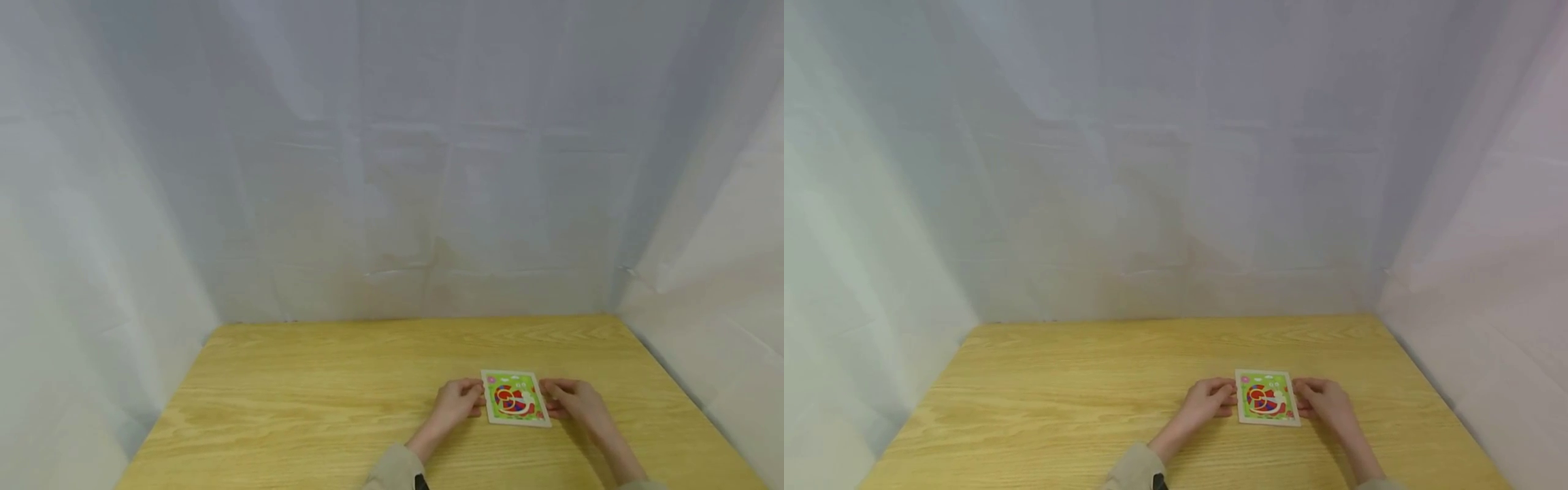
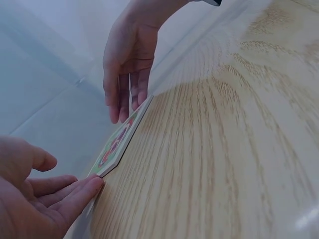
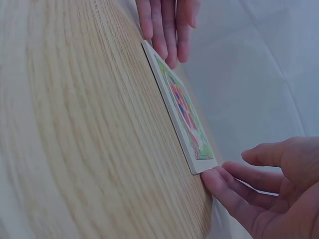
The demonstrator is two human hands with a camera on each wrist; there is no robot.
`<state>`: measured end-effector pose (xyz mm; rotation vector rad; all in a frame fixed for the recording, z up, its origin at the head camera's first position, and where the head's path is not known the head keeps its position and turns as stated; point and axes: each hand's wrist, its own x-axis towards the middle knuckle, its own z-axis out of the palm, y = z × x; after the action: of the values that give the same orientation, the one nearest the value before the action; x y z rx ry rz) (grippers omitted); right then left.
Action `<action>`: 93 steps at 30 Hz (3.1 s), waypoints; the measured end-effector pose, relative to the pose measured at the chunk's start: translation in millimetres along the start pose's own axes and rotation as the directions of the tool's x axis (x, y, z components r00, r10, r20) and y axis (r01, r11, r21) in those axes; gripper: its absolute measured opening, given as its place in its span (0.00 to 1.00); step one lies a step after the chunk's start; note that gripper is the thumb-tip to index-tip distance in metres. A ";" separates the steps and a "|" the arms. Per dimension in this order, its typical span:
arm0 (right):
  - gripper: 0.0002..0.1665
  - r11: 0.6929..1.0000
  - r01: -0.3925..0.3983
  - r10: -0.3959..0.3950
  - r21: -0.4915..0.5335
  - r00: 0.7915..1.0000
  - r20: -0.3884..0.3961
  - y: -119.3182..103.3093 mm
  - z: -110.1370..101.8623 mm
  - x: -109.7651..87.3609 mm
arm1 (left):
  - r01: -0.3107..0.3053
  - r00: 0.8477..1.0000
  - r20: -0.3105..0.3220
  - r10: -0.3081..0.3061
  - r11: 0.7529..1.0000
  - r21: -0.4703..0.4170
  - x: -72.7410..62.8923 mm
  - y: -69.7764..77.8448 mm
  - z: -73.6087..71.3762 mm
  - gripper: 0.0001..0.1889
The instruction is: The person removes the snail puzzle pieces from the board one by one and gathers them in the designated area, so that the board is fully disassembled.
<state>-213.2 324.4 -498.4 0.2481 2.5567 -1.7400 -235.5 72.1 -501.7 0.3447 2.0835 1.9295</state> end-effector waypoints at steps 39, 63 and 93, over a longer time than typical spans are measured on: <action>0.26 0.997 -0.005 -0.001 0.077 0.997 0.080 -17.9 51.1 -4.6 | 0.013 0.998 -0.062 -0.007 0.996 0.092 -27.1 -1.2 -47.7 0.17; 0.25 0.998 0.016 -0.023 0.058 0.993 0.120 -30.6 78.5 -7.3 | 0.017 0.996 -0.086 -0.005 0.991 0.134 -43.1 -1.4 -74.1 0.18; 0.25 0.988 0.073 -0.101 0.136 0.974 0.205 -40.7 111.4 -8.3 | 0.022 0.993 -0.115 -0.006 0.991 0.135 -65.8 1.8 -106.9 0.19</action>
<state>-217.7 205.7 -501.1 -0.0456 2.3440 -1.8512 -212.8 -50.9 -489.7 0.2524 2.2911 1.8440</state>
